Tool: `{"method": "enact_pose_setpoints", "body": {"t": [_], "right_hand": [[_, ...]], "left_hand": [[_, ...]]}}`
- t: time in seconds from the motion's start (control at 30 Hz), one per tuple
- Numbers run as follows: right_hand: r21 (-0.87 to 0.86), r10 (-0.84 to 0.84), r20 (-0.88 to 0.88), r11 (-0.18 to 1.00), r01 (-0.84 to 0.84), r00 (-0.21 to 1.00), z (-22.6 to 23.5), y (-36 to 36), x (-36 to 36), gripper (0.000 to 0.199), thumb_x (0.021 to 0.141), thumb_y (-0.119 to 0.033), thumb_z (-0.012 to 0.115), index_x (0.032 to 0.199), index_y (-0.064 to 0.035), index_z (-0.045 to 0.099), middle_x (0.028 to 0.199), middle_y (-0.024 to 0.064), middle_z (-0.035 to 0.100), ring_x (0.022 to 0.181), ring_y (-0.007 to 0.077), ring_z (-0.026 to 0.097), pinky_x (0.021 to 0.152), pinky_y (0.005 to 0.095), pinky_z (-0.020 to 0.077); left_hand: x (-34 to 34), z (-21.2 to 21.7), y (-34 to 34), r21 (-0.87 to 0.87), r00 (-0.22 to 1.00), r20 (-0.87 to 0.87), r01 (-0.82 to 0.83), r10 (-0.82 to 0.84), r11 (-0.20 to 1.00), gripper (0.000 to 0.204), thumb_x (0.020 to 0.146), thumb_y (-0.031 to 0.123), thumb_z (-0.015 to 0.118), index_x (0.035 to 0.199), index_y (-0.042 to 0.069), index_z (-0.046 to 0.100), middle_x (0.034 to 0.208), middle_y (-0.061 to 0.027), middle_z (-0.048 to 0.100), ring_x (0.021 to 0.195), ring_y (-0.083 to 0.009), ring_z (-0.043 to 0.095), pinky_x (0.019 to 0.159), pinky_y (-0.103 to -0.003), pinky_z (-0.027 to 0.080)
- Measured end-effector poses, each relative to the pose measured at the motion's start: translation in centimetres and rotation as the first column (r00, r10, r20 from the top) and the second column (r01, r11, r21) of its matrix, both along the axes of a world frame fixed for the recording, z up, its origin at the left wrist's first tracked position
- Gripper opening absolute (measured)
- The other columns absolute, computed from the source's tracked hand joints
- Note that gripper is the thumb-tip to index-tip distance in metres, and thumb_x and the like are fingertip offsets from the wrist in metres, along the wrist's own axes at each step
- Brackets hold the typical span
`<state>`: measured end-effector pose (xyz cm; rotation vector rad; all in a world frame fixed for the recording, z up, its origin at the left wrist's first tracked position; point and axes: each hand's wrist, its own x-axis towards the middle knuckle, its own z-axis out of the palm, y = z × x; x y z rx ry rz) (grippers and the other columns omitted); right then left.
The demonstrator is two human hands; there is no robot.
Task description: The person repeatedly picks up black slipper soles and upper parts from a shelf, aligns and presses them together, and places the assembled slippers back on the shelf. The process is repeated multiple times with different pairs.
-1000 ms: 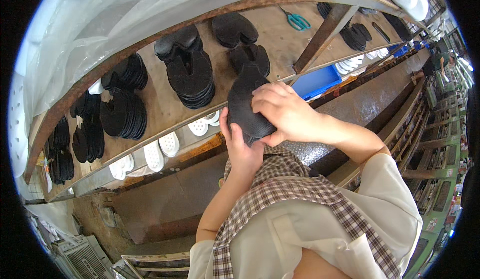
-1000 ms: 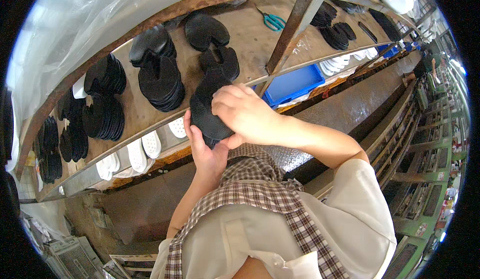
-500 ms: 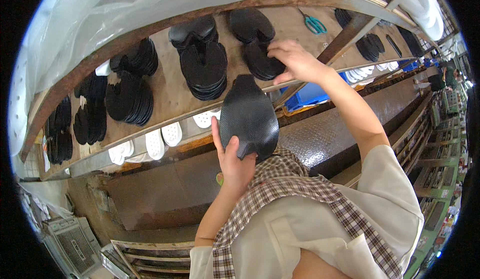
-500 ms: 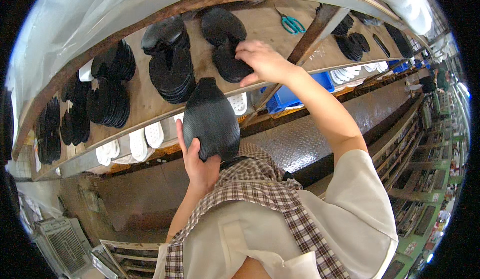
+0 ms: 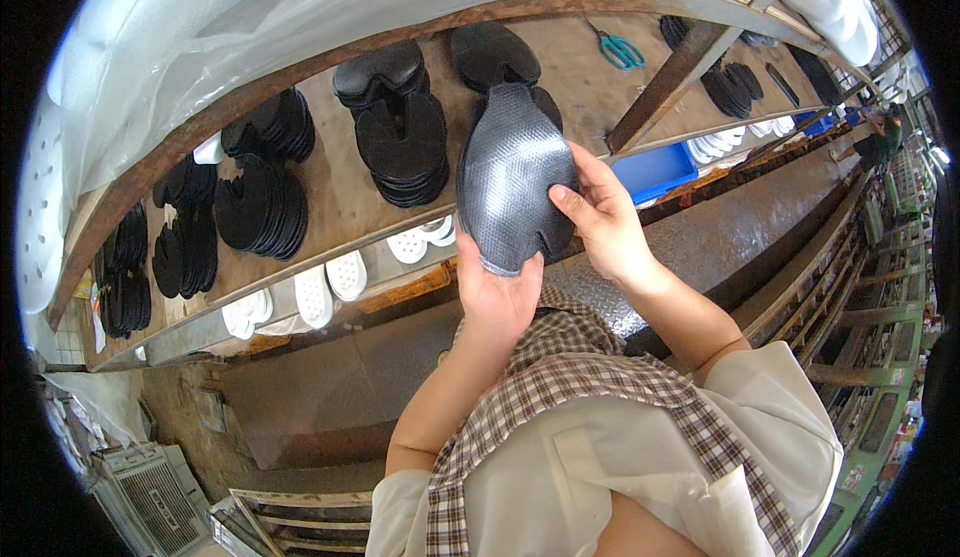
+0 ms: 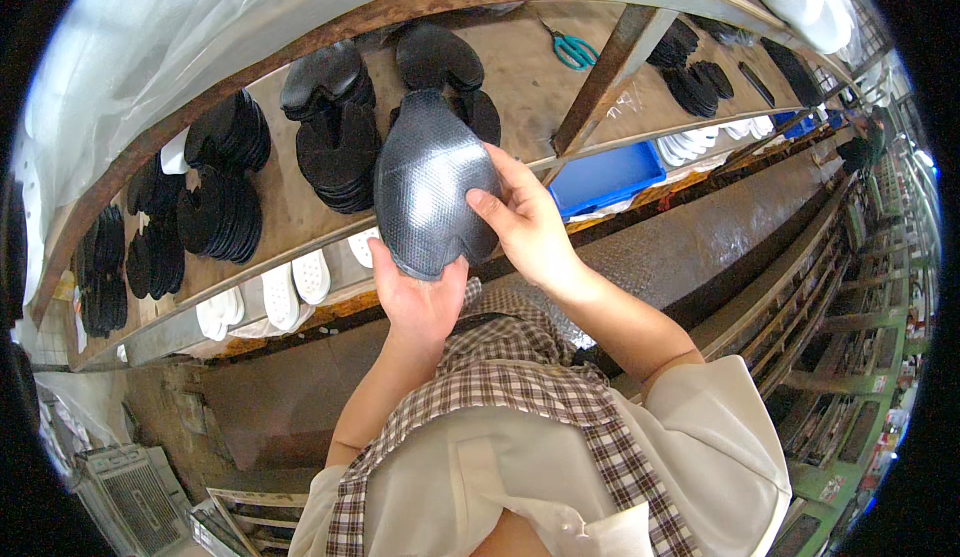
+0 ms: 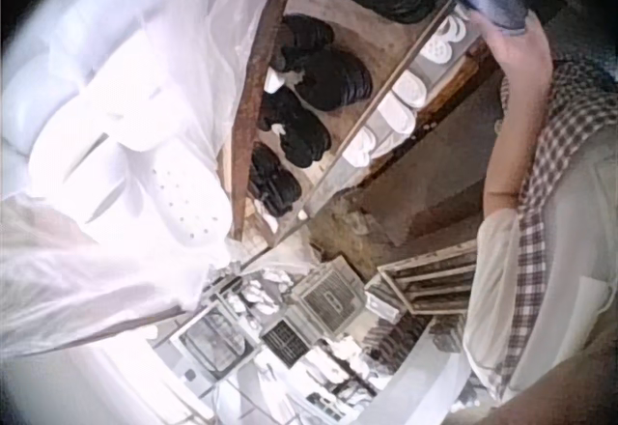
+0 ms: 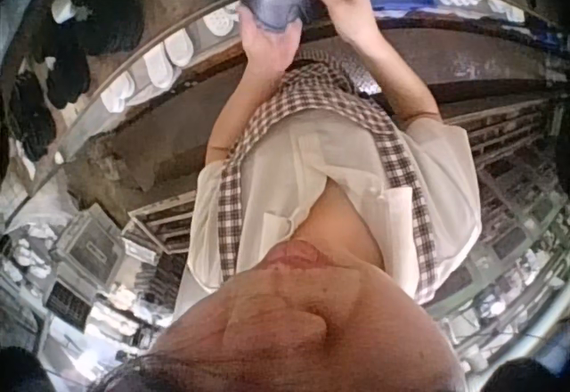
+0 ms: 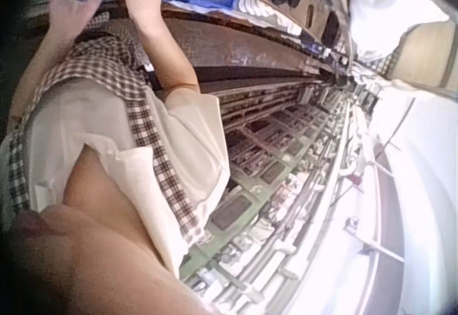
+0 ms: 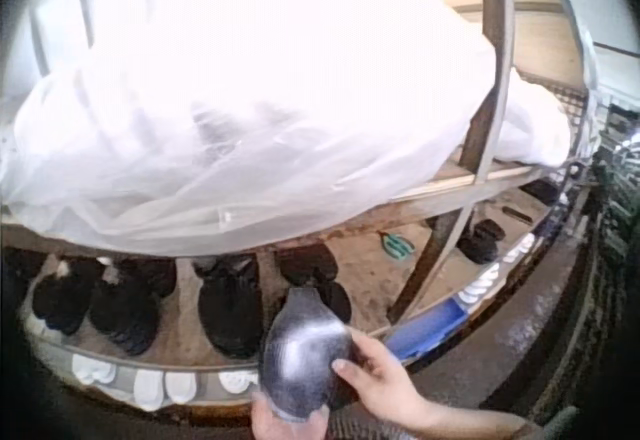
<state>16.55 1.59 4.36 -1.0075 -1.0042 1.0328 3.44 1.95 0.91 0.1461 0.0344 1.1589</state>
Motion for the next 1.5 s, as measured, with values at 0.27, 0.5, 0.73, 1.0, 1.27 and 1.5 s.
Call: {"method": "enact_pose_setpoints", "body": {"t": [0.27,0.5,0.73,1.0,1.27,1.5], "right_hand": [[0.072,-0.129,-0.116,0.988,0.138,0.985,1.8,-0.4,-0.2,0.03,0.095,-0.004,0.051,0.124,0.001,0.053,0.115,0.0067,0.06,0.105,0.0134,0.056,0.095,0.0276,0.0425],[-0.001,-0.176,-0.318,0.983,0.186,0.931,5.0,7.3,5.1,0.031,0.093,-0.005,0.052,0.123,0.0009,0.054,0.114,0.0119,0.063,0.104,0.0207,0.06,0.092,0.0338,0.0484],[-0.205,-0.313,0.067,0.925,0.32,0.947,0.4,23.4,8.0,0.033,0.089,-0.008,0.06,0.12,-0.0011,0.056,0.109,0.0142,0.063,0.101,0.0274,0.06,0.088,0.0384,0.0487],[0.427,-0.479,0.873,0.841,0.332,0.09,-1.3,24.3,8.6,0.035,0.08,-0.03,0.071,0.104,-0.0048,0.065,0.1,0.0174,0.065,0.094,0.0333,0.061,0.085,0.0455,0.0469],[0.096,-0.063,0.995,0.778,-0.621,0.075,5.8,4.2,3.3,0.054,0.067,-0.038,0.076,0.106,-0.0028,0.064,0.109,0.0109,0.06,0.108,0.0288,0.055,0.09,0.0416,0.0439],[0.058,-0.022,0.995,0.925,-0.376,0.099,4.5,-0.4,1.9,0.067,0.049,-0.024,0.082,0.106,0.0014,0.057,0.118,0.0124,0.053,0.115,0.0315,0.048,0.096,0.041,0.04]], "left_hand": [[0.6,0.1,0.7,-0.081,0.989,-0.012,0.148,-0.149,0.986,0.051,0.098,0.044,0.04,0.137,0.012,0.042,0.139,-0.008,0.046,0.129,-0.0289,0.042,0.108,-0.052,0.031],[-0.2,0.3,0.1,-0.121,0.992,-0.119,0.034,-0.048,0.992,0.043,0.099,0.035,0.045,0.138,0.022,0.033,0.137,-0.0051,0.043,0.124,-0.0283,0.046,0.099,-0.053,0.041],[-1.4,0.1,-2.4,-0.263,0.945,-0.295,0.058,-0.138,0.963,0.051,0.097,0.031,0.051,0.142,0.028,0.026,0.134,-0.0031,0.044,0.113,-0.0263,0.051,0.078,-0.044,0.047],[-1.5,-0.4,-2.1,-0.234,0.952,-0.286,0.04,-0.108,0.971,0.046,0.097,0.027,0.053,0.138,0.028,0.031,0.129,-0.002,0.048,0.112,-0.023,0.05,0.079,-0.044,0.046],[-0.6,1.0,-0.7,-0.164,0.956,-0.287,0.02,-0.067,0.986,0.045,0.097,0.021,0.052,0.136,0.024,0.032,0.13,-0.0041,0.047,0.114,-0.0232,0.051,0.09,-0.043,0.047],[0.1,0.4,-2.0,-0.081,0.953,-0.301,-0.001,-0.023,0.997,0.047,0.099,0.021,0.048,0.141,0.021,0.025,0.132,-0.0075,0.045,0.119,-0.0239,0.049,0.095,-0.046,0.046]]}}
